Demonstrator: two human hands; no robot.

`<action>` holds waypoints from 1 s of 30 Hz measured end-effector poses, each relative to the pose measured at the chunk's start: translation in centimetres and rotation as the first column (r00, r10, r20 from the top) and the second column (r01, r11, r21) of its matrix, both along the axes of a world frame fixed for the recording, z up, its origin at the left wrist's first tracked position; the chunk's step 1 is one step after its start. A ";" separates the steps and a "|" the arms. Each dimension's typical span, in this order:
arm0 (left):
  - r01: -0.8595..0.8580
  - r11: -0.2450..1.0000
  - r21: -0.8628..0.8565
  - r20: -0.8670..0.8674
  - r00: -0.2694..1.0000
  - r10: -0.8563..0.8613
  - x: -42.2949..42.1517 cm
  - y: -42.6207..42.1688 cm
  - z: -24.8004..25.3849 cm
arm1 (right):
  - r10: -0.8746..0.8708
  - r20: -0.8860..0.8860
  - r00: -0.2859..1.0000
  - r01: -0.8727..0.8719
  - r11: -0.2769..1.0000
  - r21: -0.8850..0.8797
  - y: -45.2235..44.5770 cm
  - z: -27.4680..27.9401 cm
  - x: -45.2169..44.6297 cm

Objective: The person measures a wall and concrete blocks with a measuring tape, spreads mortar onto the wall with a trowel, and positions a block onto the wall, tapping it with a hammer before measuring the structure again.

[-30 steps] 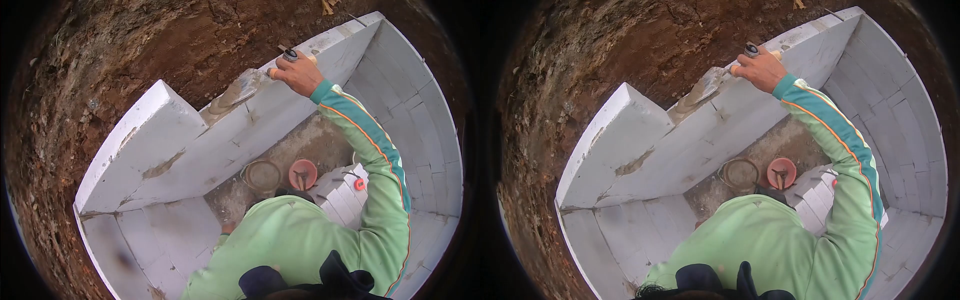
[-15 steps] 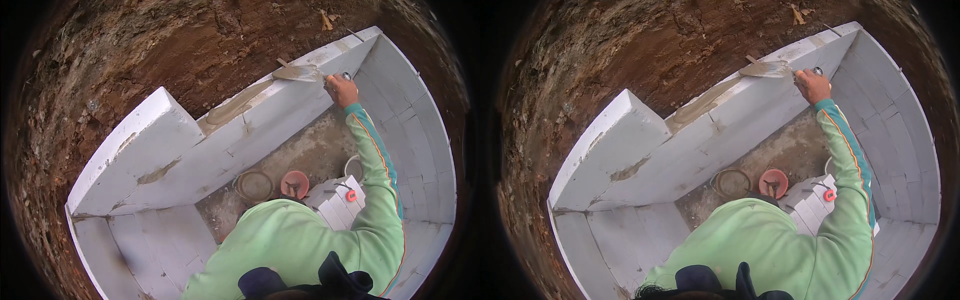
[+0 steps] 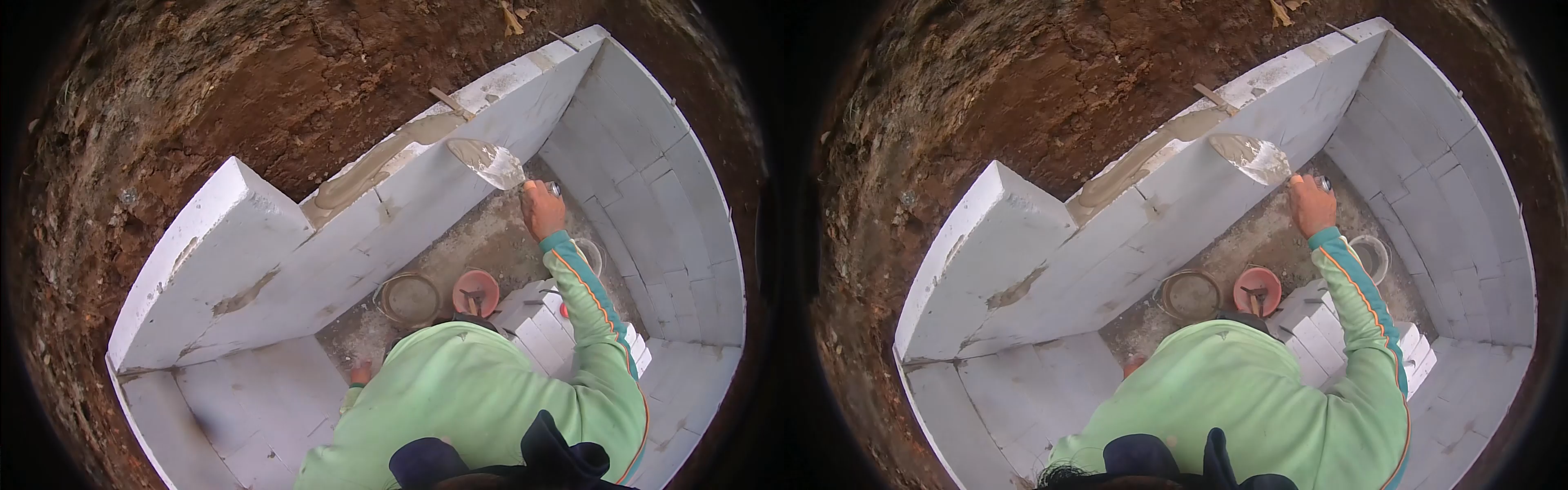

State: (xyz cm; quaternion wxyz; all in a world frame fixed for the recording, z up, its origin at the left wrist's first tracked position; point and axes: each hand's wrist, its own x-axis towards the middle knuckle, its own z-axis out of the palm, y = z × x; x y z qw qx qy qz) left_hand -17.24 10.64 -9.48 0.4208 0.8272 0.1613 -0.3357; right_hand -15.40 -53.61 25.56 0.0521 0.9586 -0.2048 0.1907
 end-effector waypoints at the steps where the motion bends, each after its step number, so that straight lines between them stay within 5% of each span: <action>1: 0.179 0.979 0.095 0.016 0.983 -0.181 -0.8 0.2 -0.5 | -0.017 -0.018 1.000 0.017 1.000 -0.006 0.1 0.7 -1.3; 4: 0.682 0.640 0.355 -0.063 0.700 -0.711 -3.1 1.8 -4.0 | -0.062 -0.142 0.988 0.100 0.956 0.275 0.8 1.8 -3.1; 8: 0.819 0.417 0.394 -0.184 0.515 -0.837 -2.9 2.3 -4.2 | 0.044 0.077 0.996 -0.088 0.582 0.808 5.0 3.8 -0.6; 10: 0.782 0.459 0.421 -0.118 0.549 -0.827 -1.5 2.2 -3.7 | 0.102 0.249 0.963 -0.266 0.225 0.937 7.3 3.7 1.6; 13: 0.579 0.697 0.423 0.133 0.721 -0.680 1.7 2.1 -2.8 | 0.021 0.250 0.968 -0.213 -0.459 0.862 10.9 5.9 5.8; 14: 0.472 0.808 0.354 0.176 0.815 -0.553 2.9 1.4 -2.2 | 0.035 0.223 0.974 -0.180 -0.480 0.859 11.3 6.2 7.2; 16: 0.057 0.994 0.088 -0.002 0.998 -0.057 3.5 -0.7 2.7 | 0.068 0.166 0.984 -0.108 -0.519 0.848 11.7 6.2 9.3; 18: 0.038 0.998 0.055 0.041 0.998 -0.041 2.7 -1.2 5.1 | 0.153 0.105 0.983 -0.017 -0.486 0.874 10.7 6.6 8.6; 20: 0.067 0.991 0.120 0.114 0.990 -0.081 0.5 0.8 1.3 | 0.217 0.049 0.975 0.053 -0.439 0.897 9.4 6.8 6.6; 22: 0.216 0.883 0.417 0.165 0.937 -0.307 -3.2 3.6 -5.1 | 0.287 -0.007 0.958 0.121 -0.384 0.915 8.1 7.1 3.2; 24: 0.511 0.749 0.421 -0.011 0.829 -0.559 -5.9 4.1 -4.6 | 0.292 -0.081 0.953 0.150 -0.222 0.964 7.0 7.2 0.1; 25: 0.612 0.674 0.413 -0.078 0.762 -0.643 -7.3 4.3 -4.7 | 0.249 -0.009 0.969 -0.021 0.115 0.993 6.5 6.1 -1.2; 27: 0.709 0.582 0.398 -0.151 0.676 -0.721 -8.3 4.5 -4.8 | 0.248 0.186 0.951 -0.308 0.698 0.647 6.2 3.5 -2.4; 30: 0.746 0.544 0.384 -0.164 0.635 -0.755 -7.5 4.4 -4.7 | 0.298 0.242 0.923 -0.376 0.833 0.406 8.9 8.9 -0.5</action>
